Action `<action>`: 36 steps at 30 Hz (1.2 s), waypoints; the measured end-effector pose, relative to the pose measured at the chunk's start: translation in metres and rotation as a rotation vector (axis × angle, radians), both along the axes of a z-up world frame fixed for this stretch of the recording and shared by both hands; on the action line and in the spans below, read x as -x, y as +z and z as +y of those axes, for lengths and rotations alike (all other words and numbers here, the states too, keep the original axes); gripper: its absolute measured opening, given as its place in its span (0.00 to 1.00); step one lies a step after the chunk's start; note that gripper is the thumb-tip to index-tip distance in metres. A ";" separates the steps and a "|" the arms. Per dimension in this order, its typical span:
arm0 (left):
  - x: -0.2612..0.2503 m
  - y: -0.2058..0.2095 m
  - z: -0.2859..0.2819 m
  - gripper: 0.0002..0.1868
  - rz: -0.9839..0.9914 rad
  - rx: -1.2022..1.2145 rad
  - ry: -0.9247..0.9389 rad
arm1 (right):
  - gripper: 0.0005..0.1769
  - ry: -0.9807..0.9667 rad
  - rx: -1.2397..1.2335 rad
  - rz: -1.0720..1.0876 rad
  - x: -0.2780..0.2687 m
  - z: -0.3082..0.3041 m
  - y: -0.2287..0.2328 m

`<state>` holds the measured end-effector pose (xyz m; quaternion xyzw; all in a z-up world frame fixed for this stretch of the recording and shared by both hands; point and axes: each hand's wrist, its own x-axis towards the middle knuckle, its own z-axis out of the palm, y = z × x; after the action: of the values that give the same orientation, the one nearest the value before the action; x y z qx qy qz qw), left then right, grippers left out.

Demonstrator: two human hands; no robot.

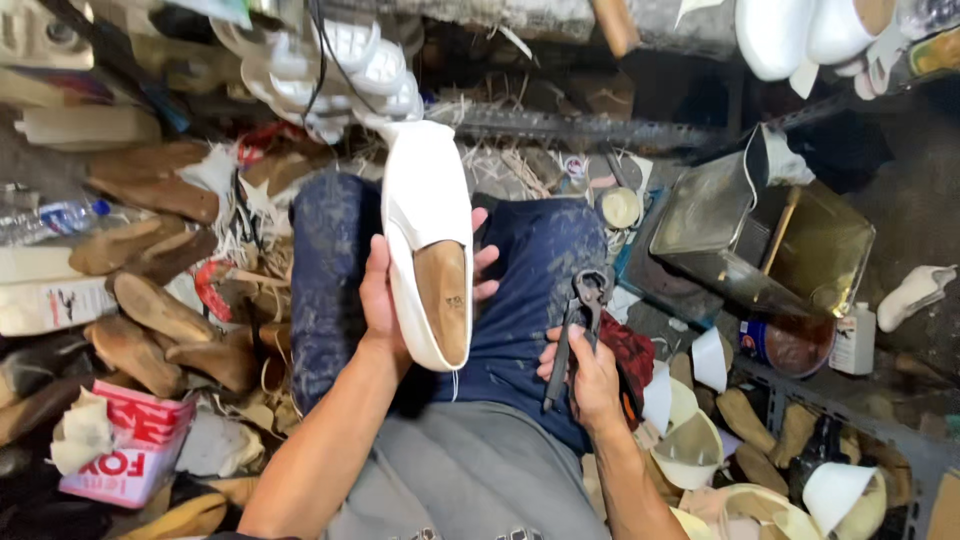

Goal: The person constructs a white shoe by using pincers to pull leather over a wooden last, applying adhesive with a brush, and hammering the leather onto the sole.

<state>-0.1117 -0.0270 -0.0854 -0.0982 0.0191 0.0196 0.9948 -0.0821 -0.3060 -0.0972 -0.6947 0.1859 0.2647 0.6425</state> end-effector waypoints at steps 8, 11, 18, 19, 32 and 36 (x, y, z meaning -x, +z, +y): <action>-0.001 -0.025 -0.021 0.48 0.096 0.093 -0.064 | 0.25 -0.007 -0.010 -0.019 -0.001 -0.010 -0.011; -0.006 -0.030 -0.022 0.48 0.113 0.093 -0.088 | 0.24 -0.014 -0.017 -0.026 0.000 -0.007 -0.008; -0.008 -0.032 -0.021 0.47 0.144 0.106 -0.120 | 0.24 -0.018 -0.021 -0.026 0.001 -0.005 -0.004; -0.008 -0.032 -0.021 0.47 0.146 0.108 -0.117 | 0.24 -0.016 -0.019 -0.023 0.001 -0.005 -0.003; -0.008 -0.032 -0.019 0.50 0.126 0.166 -0.123 | 0.24 -0.024 -0.003 -0.027 0.002 -0.005 -0.003; -0.008 -0.039 -0.020 0.51 0.103 0.117 -0.110 | 0.24 -0.021 0.000 -0.027 0.002 -0.005 -0.004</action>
<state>-0.1039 -0.0474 -0.1241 -0.1536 0.0768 -0.0311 0.9847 -0.0838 -0.3112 -0.1015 -0.6963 0.1845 0.2484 0.6476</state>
